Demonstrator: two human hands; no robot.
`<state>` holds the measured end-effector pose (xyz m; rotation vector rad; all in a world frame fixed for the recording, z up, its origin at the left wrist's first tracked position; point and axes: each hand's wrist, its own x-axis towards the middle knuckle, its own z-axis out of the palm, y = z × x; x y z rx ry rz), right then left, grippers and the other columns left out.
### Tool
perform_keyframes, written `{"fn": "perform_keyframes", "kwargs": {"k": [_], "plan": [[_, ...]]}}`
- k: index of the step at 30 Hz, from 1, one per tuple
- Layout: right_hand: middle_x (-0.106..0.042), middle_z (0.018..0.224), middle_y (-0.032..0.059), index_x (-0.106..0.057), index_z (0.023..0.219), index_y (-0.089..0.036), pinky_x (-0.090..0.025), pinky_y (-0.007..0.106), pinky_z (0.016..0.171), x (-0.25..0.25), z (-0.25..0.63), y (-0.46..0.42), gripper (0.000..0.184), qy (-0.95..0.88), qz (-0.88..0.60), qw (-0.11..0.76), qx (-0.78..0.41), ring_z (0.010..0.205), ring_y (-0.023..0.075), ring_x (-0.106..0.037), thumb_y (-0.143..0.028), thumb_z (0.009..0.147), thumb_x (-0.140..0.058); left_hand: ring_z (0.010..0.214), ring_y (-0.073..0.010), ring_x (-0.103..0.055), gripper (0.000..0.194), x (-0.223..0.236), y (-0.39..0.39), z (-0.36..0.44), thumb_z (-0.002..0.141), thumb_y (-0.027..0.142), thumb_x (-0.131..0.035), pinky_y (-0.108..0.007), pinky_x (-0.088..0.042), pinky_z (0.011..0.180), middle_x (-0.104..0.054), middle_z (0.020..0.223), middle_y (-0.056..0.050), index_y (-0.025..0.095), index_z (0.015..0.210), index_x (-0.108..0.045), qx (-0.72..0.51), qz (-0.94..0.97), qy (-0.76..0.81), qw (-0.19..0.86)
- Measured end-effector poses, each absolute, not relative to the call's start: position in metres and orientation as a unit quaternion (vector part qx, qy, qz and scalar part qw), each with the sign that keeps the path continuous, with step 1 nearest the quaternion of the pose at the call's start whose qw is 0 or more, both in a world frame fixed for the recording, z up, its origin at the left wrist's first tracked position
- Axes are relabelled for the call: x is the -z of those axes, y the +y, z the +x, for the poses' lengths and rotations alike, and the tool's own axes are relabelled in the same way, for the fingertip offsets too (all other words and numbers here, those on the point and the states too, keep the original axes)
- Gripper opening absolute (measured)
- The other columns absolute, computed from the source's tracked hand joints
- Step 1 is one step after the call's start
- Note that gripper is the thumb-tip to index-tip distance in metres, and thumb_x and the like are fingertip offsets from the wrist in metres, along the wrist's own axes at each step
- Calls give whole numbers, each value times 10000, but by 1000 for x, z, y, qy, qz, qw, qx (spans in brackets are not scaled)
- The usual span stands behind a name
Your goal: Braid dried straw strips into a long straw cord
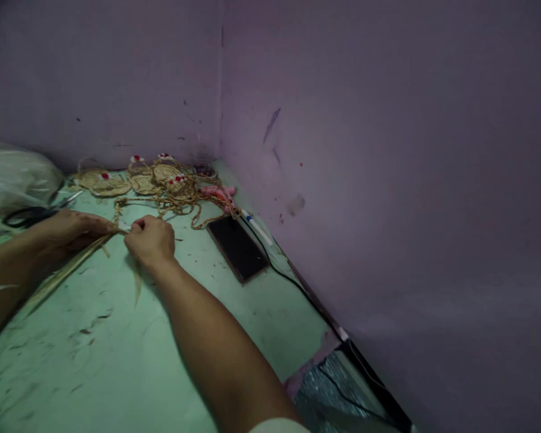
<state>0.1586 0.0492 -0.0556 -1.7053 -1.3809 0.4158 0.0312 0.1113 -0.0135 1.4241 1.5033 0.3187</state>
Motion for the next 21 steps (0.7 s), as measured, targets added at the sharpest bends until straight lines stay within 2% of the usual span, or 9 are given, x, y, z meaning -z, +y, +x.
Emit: {"fn": "perform_keyframes", "kwargs": {"k": [3,6,10,16,21], "plan": [[-651,731,-20,-638,792,-214,-407,221,619,53,158,47,195,-558,-685,437,-169,697,130,-579,-260,753,-453,364,8,-203,134,10,109,31,678,212,-487,-166,-57,468,-374,348,104,97,745,-507,-144,564,619,527],[-660,741,-9,-653,790,-202,-395,207,634,48,158,43,192,-555,-681,442,-183,702,122,-573,-235,739,-470,339,-7,-191,114,10,106,29,618,220,-526,-176,-62,425,-314,321,90,112,634,-493,-163,566,607,534],[-658,721,58,-656,746,-143,-391,239,638,48,157,42,221,-558,-657,463,-206,680,153,-565,-228,723,-454,322,-24,-211,153,15,108,25,485,217,-584,-206,-74,369,-321,354,67,137,508,-455,-205,566,565,564],[-642,666,38,-627,722,-167,-396,240,613,59,157,43,226,-516,-645,511,-238,618,151,-558,-299,712,-444,321,-13,-213,120,18,109,17,479,198,-554,-185,-77,348,-337,383,67,129,480,-456,-246,568,528,581],[-642,694,38,-624,767,-159,-403,245,620,42,158,62,248,-494,-630,545,-250,637,151,-558,-302,697,-434,318,-12,-224,94,15,106,18,474,174,-536,-174,-94,339,-349,374,67,128,469,-454,-251,555,519,600]]}}
